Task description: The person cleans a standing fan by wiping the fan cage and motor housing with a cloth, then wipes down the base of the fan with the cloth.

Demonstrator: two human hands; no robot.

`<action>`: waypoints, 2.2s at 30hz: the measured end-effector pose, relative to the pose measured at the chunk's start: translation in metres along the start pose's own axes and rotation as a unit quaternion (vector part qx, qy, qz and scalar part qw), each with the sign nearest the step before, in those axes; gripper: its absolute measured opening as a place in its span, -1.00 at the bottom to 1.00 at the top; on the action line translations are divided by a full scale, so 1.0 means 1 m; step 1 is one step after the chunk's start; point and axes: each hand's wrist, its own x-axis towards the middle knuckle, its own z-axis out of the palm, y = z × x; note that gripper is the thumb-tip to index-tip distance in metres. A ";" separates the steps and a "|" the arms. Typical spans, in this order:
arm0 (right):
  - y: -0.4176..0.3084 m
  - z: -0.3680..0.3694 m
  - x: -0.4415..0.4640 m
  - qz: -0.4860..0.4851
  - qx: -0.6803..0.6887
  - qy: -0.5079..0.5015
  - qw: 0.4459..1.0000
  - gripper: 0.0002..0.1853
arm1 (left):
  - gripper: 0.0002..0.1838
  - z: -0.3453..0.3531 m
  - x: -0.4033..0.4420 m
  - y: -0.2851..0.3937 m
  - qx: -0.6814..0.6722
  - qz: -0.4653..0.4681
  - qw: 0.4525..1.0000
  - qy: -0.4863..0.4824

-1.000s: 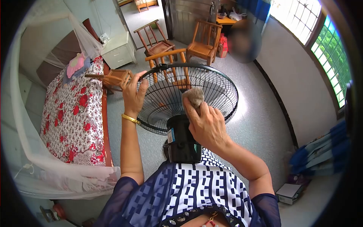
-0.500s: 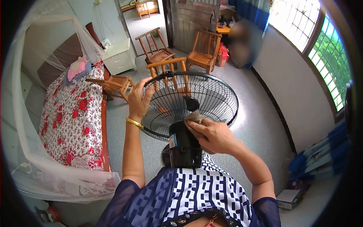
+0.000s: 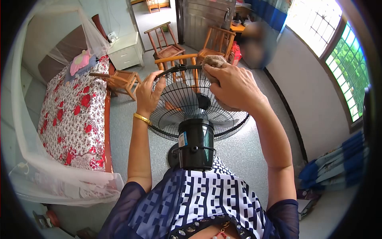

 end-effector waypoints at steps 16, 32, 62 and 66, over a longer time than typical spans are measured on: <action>-0.026 0.097 -0.068 -0.017 -0.065 0.169 0.983 -0.26 | -0.42 0.002 -0.001 -0.003 -0.008 -0.026 1.000 -0.004; -0.010 0.035 -0.077 -0.110 0.118 -0.018 0.987 -0.47 | -0.36 -0.003 -0.001 0.000 0.011 0.008 1.000 -0.003; -0.028 0.101 -0.070 -0.117 -0.102 0.113 0.981 -0.29 | -0.34 -0.002 -0.001 0.001 0.023 0.003 1.000 0.003; -0.024 0.110 -0.077 -0.122 -0.114 0.103 0.980 -0.30 | -0.33 0.000 -0.002 -0.002 0.016 -0.009 1.000 0.005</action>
